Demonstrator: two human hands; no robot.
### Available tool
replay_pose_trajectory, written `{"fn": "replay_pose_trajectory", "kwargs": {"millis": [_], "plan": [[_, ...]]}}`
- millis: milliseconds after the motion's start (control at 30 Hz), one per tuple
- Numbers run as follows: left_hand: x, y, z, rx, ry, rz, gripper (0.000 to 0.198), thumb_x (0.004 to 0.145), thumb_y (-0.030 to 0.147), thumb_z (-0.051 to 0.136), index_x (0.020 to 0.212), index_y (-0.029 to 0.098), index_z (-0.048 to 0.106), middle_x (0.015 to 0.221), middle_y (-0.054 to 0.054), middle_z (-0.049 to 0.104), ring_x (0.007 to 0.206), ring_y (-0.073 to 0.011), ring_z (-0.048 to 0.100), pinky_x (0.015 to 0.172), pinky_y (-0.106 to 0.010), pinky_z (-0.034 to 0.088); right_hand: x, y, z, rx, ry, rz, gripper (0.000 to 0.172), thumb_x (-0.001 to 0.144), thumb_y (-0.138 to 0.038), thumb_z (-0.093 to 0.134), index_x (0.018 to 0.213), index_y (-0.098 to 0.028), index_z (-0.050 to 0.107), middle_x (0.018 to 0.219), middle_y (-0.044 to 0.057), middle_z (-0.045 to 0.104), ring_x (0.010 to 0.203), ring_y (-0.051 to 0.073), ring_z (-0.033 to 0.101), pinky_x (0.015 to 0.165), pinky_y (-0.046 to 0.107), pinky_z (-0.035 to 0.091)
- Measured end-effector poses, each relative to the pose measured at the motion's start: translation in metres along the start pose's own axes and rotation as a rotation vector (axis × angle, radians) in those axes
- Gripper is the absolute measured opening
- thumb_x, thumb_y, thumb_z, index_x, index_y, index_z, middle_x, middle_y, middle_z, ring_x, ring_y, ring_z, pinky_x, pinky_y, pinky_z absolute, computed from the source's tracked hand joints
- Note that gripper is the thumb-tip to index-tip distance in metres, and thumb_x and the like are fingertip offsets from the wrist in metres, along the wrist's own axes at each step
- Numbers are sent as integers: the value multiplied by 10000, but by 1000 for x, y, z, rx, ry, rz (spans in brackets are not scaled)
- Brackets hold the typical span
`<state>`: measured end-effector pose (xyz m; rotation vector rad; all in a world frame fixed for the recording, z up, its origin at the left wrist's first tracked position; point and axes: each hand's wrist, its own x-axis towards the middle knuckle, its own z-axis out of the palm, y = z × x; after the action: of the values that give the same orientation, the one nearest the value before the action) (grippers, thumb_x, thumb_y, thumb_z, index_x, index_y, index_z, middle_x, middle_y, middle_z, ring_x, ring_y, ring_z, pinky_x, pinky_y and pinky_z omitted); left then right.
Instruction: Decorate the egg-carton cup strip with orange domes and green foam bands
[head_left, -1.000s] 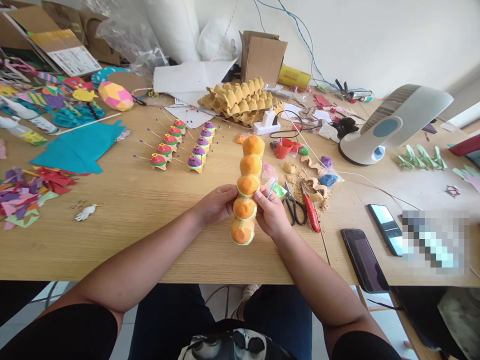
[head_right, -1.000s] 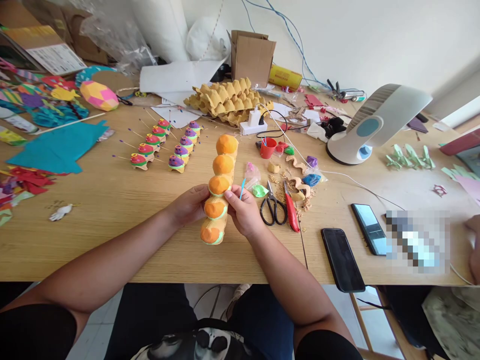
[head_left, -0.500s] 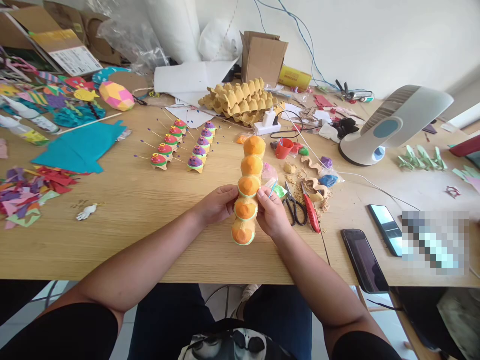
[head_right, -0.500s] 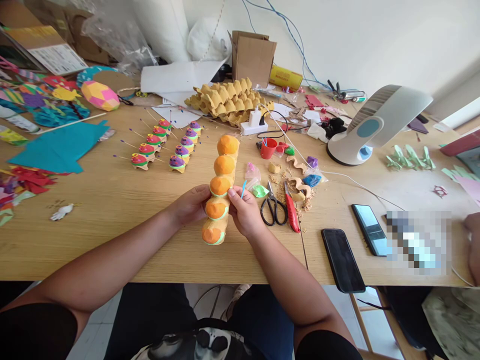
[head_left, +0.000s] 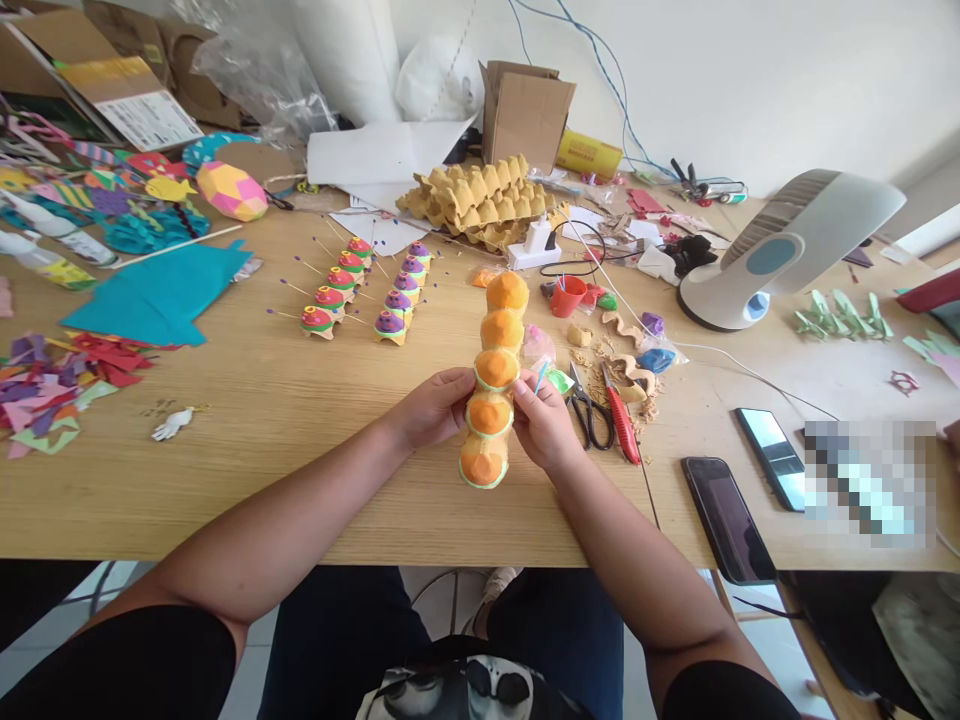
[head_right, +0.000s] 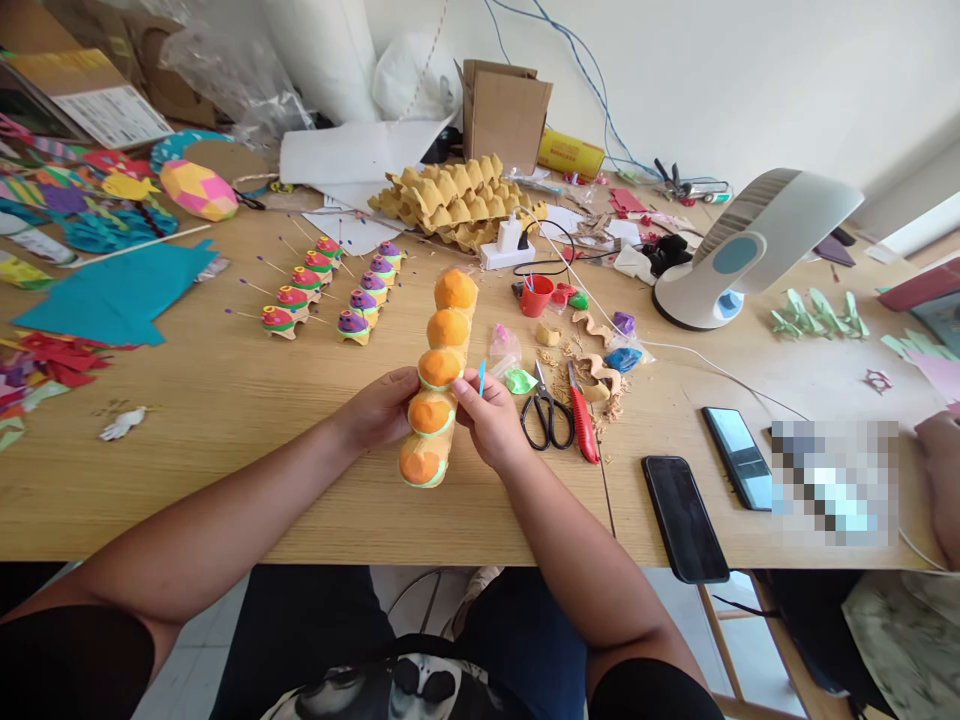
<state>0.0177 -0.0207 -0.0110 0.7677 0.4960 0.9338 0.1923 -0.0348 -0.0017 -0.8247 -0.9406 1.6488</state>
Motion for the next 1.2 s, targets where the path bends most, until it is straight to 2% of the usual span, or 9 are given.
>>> {"fn": "replay_pose_trajectory", "kwargs": {"millis": [167,333,467,567,733,900,1033,1100,1200], "plan": [[-1,2,1,13,-7,15,341,801,514,807,852,178,781,827,-52,735,705,-154,642,653,-263,485,5,-4,-7,-158,1,-64,391,704,-533,853,829,-203,684,607,-67,443,542,74,299,523,247,219],[1,2,-2,28,21,51,331,766,487,847,827,167,787,767,-35,716,688,-128,640,655,-238,504,8,-4,-8,-43,-11,-24,406,688,-541,862,766,-206,646,582,-75,422,514,70,281,501,242,213],[2,1,-3,72,82,77,327,686,405,917,864,153,809,878,-73,777,791,-174,702,738,-285,553,8,-4,-7,-7,-5,38,436,645,-546,885,758,-212,629,599,-67,471,533,83,378,509,234,294],[2,0,-2,142,125,136,268,711,379,899,831,156,812,874,-75,790,812,-201,718,765,-321,562,8,-4,-7,-5,-17,51,425,643,-535,891,771,-212,646,603,-65,489,545,89,411,523,236,330],[2,-2,-3,236,202,223,241,698,373,905,772,163,813,764,-45,762,724,-170,676,712,-296,537,9,-3,-9,-26,-28,45,415,654,-532,887,758,-213,644,584,-73,442,519,80,341,508,237,280],[2,0,2,129,122,174,323,654,416,930,808,156,815,780,-49,757,735,-169,677,718,-297,538,11,0,-12,-22,-33,51,449,626,-556,892,795,-216,651,584,-72,451,526,87,345,511,239,265],[1,3,7,59,134,164,324,666,426,924,806,156,812,729,-33,733,717,-143,660,697,-265,513,12,0,-13,-20,-75,61,444,626,-522,902,807,-208,646,600,-66,474,534,80,339,516,235,252],[1,3,7,42,127,146,317,660,413,931,776,148,801,723,-33,724,711,-138,652,697,-264,509,12,-1,-13,-13,-100,67,467,626,-538,899,825,-206,638,579,-79,428,513,71,287,500,230,218],[1,2,5,4,98,130,321,650,409,938,716,144,769,707,-27,704,667,-122,623,664,-257,493,12,-4,-13,13,-127,94,517,645,-634,851,778,-222,569,537,-109,271,487,66,151,466,229,138]]}}
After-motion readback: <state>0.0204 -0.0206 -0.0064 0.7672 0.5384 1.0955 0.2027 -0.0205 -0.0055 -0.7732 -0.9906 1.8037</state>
